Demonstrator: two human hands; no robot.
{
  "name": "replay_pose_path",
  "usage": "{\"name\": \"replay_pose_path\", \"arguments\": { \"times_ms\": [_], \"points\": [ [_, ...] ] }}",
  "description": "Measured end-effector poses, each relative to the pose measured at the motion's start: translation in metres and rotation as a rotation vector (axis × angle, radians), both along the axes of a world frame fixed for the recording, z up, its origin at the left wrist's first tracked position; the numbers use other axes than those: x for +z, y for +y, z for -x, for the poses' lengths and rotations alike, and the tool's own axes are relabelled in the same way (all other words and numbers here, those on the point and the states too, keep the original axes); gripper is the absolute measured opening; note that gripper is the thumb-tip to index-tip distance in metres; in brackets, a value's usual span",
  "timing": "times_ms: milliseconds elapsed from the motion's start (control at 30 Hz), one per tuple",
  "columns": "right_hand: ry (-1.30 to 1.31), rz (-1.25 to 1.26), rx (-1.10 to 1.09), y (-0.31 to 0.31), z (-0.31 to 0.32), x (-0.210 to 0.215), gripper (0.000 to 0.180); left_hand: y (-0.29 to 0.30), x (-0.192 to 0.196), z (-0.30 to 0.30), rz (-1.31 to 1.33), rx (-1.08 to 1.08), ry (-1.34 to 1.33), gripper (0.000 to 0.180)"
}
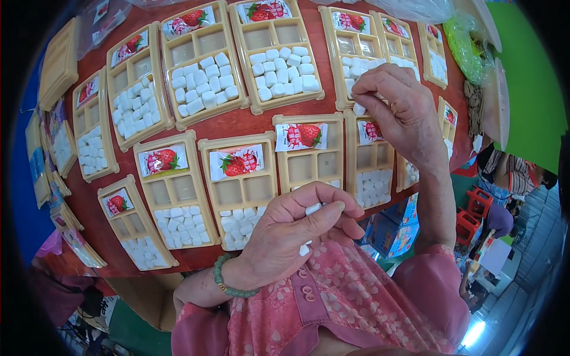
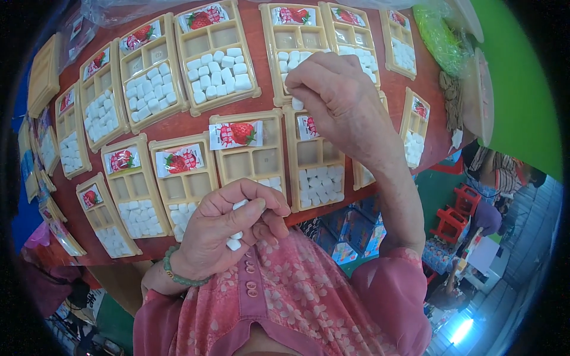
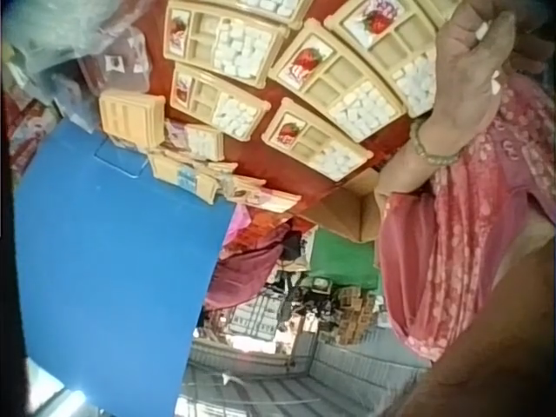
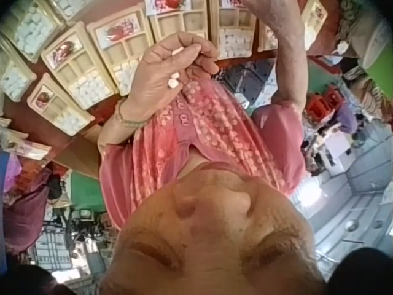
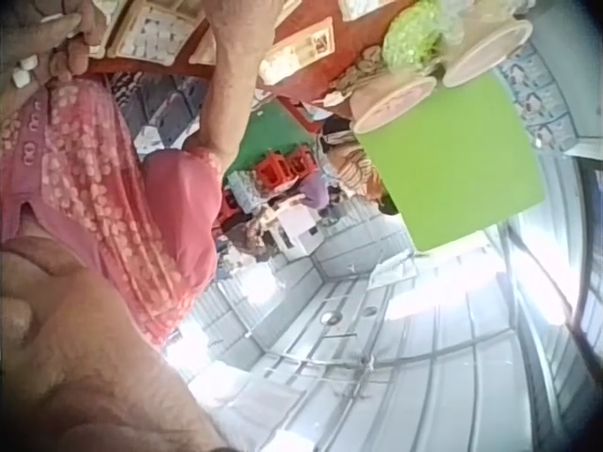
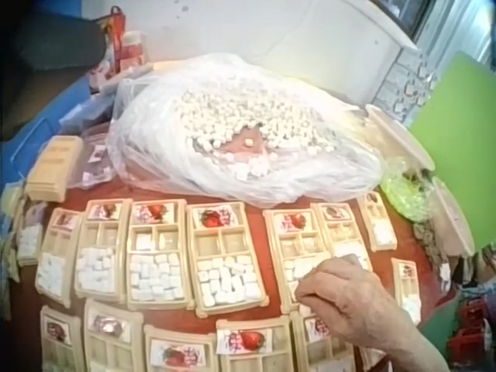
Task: Packaging small white square items into partitioned plastic trays on a factory work table.
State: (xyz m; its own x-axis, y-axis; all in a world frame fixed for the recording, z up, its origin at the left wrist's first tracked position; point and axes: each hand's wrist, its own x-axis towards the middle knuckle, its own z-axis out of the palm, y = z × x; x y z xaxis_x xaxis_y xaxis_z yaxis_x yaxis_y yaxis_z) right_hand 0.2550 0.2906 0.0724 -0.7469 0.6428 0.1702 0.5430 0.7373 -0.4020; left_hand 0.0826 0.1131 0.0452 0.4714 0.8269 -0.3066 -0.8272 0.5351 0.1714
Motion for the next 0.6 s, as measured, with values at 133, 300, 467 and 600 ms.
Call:
{"name": "replay_pose_path", "arguments": {
  "times_ms": [133, 300, 467, 600],
  "points": [
    [-0.02, -0.039, 0.037, 0.002, 0.0, 0.0, 0.013, -0.001, 0.0, -0.001, -0.01, 0.009, -0.006, 0.019],
    [-0.071, -0.077, 0.083, 0.003, 0.001, 0.008, 0.013, -0.001, 0.002, -0.001, -0.008, 0.009, 0.027, 0.02],
    [0.058, -0.018, -0.025, -0.001, -0.007, 0.01, 0.012, -0.003, 0.003, -0.002, 0.004, 0.02, 0.047, 0.02],
    [-0.008, -0.025, -0.019, -0.011, -0.01, 0.016, 0.01, -0.003, 0.011, -0.001, 0.072, 0.026, 0.058, 0.027]
  ]
}}
